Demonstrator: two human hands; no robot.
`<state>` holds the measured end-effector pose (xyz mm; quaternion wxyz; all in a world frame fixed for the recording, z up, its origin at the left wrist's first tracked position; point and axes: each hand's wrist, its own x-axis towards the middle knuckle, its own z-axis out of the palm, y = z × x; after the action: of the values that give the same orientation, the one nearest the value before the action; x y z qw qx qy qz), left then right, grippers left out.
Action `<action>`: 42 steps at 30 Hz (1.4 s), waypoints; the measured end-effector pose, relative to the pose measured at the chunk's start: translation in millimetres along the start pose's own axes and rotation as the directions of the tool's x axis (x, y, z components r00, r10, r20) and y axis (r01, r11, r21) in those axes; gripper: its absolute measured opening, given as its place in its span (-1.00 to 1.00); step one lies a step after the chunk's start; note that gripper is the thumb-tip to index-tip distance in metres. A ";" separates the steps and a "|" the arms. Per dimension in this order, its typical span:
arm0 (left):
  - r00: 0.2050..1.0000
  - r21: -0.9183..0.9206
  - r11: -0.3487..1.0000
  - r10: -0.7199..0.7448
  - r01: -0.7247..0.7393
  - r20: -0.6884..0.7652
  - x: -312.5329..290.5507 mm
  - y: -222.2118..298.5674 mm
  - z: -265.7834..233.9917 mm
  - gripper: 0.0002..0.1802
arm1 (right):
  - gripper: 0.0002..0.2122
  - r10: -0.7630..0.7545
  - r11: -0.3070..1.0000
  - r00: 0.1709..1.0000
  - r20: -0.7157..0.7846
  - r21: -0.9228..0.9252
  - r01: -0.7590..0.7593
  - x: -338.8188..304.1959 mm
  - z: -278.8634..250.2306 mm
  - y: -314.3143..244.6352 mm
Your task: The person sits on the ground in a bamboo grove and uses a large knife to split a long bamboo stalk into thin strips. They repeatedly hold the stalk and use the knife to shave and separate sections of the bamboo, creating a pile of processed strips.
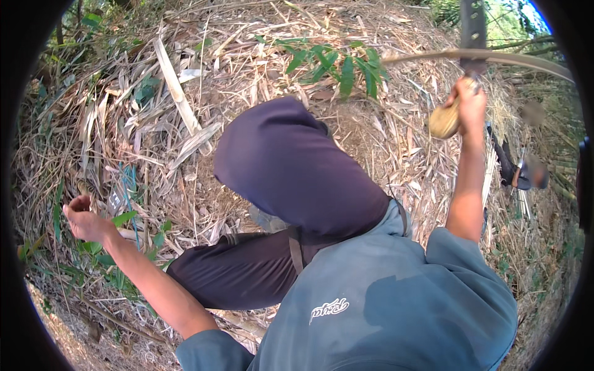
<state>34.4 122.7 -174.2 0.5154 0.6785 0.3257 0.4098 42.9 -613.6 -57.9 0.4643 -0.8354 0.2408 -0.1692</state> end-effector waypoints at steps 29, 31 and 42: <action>0.942 0.046 0.941 0.336 -0.336 0.002 -26.4 70.6 9.3 -0.51 | -0.82 0.003 0.976 0.969 0.247 -0.210 0.050 -11.8 112.9 -18.5; 0.922 0.047 0.925 0.379 -0.377 -0.077 -30.9 88.0 3.6 -0.50 | -0.86 -0.187 0.982 0.935 0.301 0.059 0.177 -1.8 121.5 -86.9; 0.627 0.062 0.859 0.418 -0.508 -0.658 -69.0 206.5 -112.5 -0.62 | -0.67 -0.425 0.896 0.294 0.856 0.445 0.000 -122.2 299.2 -214.8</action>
<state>-93.1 58.7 25.1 0.2890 0.5185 0.2710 0.7578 146.0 -240.2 -34.0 0.6334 -0.6995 -0.2244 0.2432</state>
